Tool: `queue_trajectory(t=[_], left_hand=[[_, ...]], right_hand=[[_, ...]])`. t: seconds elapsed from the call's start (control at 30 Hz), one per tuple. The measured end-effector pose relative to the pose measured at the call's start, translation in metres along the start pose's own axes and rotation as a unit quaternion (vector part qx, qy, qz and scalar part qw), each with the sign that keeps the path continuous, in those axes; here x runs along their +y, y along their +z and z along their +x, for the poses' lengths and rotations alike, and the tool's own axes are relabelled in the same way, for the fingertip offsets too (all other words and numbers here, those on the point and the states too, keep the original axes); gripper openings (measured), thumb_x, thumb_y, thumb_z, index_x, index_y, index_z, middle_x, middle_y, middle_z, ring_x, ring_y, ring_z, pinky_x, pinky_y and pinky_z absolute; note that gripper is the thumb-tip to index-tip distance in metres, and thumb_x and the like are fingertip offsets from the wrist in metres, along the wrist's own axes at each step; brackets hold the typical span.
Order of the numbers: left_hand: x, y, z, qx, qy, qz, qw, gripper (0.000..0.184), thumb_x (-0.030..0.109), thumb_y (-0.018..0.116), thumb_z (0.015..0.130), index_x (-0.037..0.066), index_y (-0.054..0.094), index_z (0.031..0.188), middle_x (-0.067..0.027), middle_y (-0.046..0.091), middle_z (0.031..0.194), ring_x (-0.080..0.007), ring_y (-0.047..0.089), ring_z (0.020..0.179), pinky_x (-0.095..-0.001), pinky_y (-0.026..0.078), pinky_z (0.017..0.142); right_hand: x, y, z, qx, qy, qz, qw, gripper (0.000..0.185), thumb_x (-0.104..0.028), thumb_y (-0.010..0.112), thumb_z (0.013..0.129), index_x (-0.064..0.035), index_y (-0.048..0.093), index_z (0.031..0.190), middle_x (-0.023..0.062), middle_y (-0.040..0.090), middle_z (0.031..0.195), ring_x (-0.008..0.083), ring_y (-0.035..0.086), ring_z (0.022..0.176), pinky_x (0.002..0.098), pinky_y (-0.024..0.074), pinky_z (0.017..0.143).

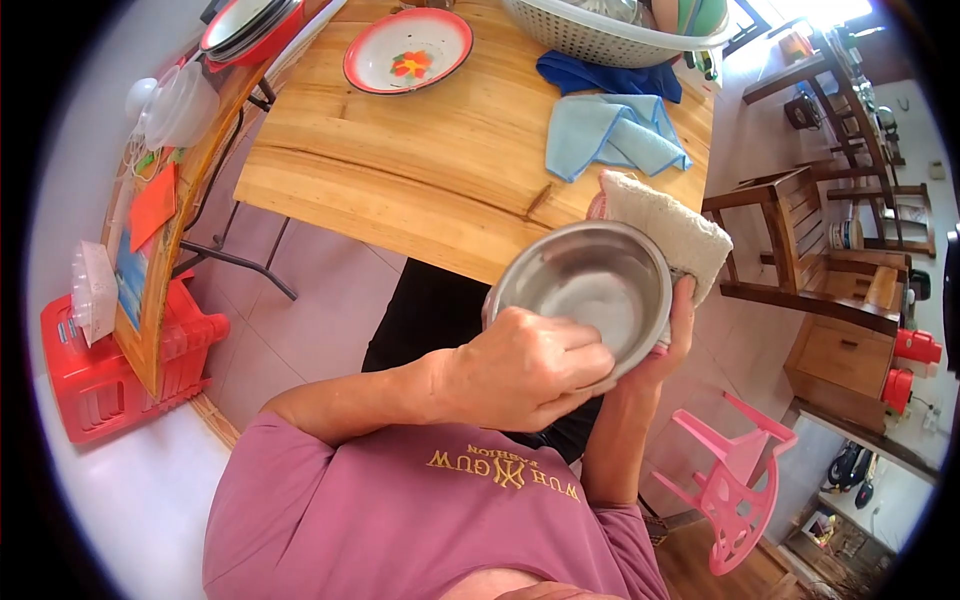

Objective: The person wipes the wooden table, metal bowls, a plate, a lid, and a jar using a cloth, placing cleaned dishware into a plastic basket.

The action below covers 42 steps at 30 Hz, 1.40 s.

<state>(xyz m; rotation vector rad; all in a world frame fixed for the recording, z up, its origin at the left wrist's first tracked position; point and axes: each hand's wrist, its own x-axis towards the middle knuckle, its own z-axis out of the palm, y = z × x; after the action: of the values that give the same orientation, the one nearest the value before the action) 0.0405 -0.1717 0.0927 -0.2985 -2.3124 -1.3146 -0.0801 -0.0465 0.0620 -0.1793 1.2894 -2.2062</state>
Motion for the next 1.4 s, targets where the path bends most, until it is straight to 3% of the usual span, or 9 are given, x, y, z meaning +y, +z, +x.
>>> queue_trajectory(t=[0.07, 0.23, 0.53, 0.7, 0.93, 1.0, 1.2, 1.33, 1.4], left_hand=[[0.005, -0.004, 0.001, 0.006, 0.014, -0.033, 0.999, 0.023, 0.014, 0.074, 0.084, 0.003, 0.055, 0.076, -0.0106, 0.047, 0.065, -0.0292, 0.053, 0.055, -0.0394, 0.042, 0.049], [0.004, -0.006, -0.001, 0.039, 0.062, -0.062, 0.995, 0.03, 0.022, 0.077, 0.085, 0.002, 0.057, 0.075, -0.0075, 0.05, 0.066, -0.025, 0.052, 0.054, -0.036, 0.042, 0.047], [-0.018, 0.011, -0.008, 0.08, 0.105, 0.143, 0.981, 0.02, 0.02, 0.071, 0.08, 0.005, 0.057, 0.078, -0.0064, 0.051, 0.073, -0.0221, 0.057, 0.063, -0.0333, 0.047, 0.054], [-0.021, 0.007, -0.007, 0.109, 0.063, 0.107, 0.986, 0.014, 0.011, 0.07, 0.079, 0.003, 0.062, 0.087, -0.0081, 0.056, 0.078, -0.0248, 0.059, 0.066, -0.0357, 0.049, 0.057], [0.003, -0.026, -0.009, 0.1, -0.185, -0.205, 0.956, 0.016, 0.009, 0.067, 0.092, -0.004, 0.061, 0.1, -0.0152, 0.059, 0.077, -0.0339, 0.06, 0.065, -0.0394, 0.049, 0.059], [-0.001, -0.035, -0.004, 0.098, -0.127, -0.126, 0.979, 0.016, 0.009, 0.067, 0.091, -0.003, 0.062, 0.1, -0.016, 0.06, 0.076, -0.0333, 0.06, 0.064, -0.0399, 0.048, 0.058], [0.003, -0.045, 0.002, -0.183, -0.005, 0.137, 0.973, 0.011, 0.014, 0.067, 0.083, 0.007, 0.059, 0.082, -0.0068, 0.059, 0.072, -0.0259, 0.064, 0.069, -0.0385, 0.051, 0.061], [0.006, -0.037, 0.001, -0.28, 0.05, 0.206, 0.936, 0.007, 0.013, 0.062, 0.076, 0.008, 0.057, 0.078, -0.0023, 0.056, 0.072, -0.0197, 0.06, 0.066, -0.0327, 0.049, 0.059], [0.007, -0.037, 0.002, -0.28, 0.064, 0.23, 0.93, 0.008, 0.014, 0.062, 0.075, 0.009, 0.055, 0.074, -0.0013, 0.056, 0.071, -0.0179, 0.061, 0.066, -0.031, 0.049, 0.059]], right_hand=[[-0.004, 0.016, 0.001, 0.139, 0.014, 0.049, 0.989, 0.041, -0.032, 0.044, 0.105, 0.0048, 0.057, 0.119, 0.0132, 0.069, 0.094, 0.0136, 0.066, 0.071, 0.0254, 0.0546, 0.058], [0.025, -0.023, 0.003, -0.056, 0.153, 0.212, 0.964, 0.05, -0.046, 0.041, 0.105, -0.0029, 0.059, 0.122, 0.0087, 0.069, 0.095, 0.016, 0.068, 0.08, 0.0294, 0.058, 0.068], [0.118, -0.063, -0.03, 0.047, 0.215, 0.142, 0.965, 0.037, -0.032, 0.042, 0.103, -0.0047, 0.058, 0.124, 0.0075, 0.064, 0.113, 0.0187, 0.061, 0.099, 0.0329, 0.0517, 0.085], [0.066, -0.021, -0.018, -0.077, 0.183, 0.256, 0.946, 0.037, -0.033, 0.04, 0.104, -0.0048, 0.058, 0.121, 0.0094, 0.065, 0.113, 0.0228, 0.064, 0.102, 0.0357, 0.0532, 0.087], [0.02, -0.026, 0.0, 0.001, 0.078, 0.115, 0.99, 0.035, -0.018, 0.056, 0.1, -0.0014, 0.053, 0.131, 0.0109, 0.063, 0.121, 0.0228, 0.064, 0.107, 0.0392, 0.0546, 0.089], [0.006, -0.034, 0.006, 0.017, 0.032, 0.058, 0.998, 0.037, -0.019, 0.056, 0.1, -0.0002, 0.051, 0.132, 0.0113, 0.062, 0.121, 0.0224, 0.064, 0.107, 0.0386, 0.0545, 0.088], [-0.011, -0.054, 0.009, -0.061, 0.038, 0.051, 0.996, 0.053, -0.04, 0.047, 0.105, 0.0023, 0.05, 0.136, 0.0138, 0.062, 0.127, 0.0238, 0.064, 0.111, 0.036, 0.0526, 0.095], [-0.011, -0.034, 0.016, -0.273, -0.017, -0.196, 0.942, 0.091, -0.071, 0.023, 0.099, 0.006, 0.046, 0.143, 0.0245, 0.035, 0.154, 0.0279, 0.034, 0.143, 0.0396, 0.0262, 0.118], [-0.008, -0.033, 0.019, -0.245, -0.006, -0.153, 0.957, 0.077, -0.061, 0.038, 0.101, 0.0035, 0.047, 0.143, 0.0245, 0.041, 0.149, 0.0283, 0.042, 0.137, 0.0387, 0.0328, 0.113]])
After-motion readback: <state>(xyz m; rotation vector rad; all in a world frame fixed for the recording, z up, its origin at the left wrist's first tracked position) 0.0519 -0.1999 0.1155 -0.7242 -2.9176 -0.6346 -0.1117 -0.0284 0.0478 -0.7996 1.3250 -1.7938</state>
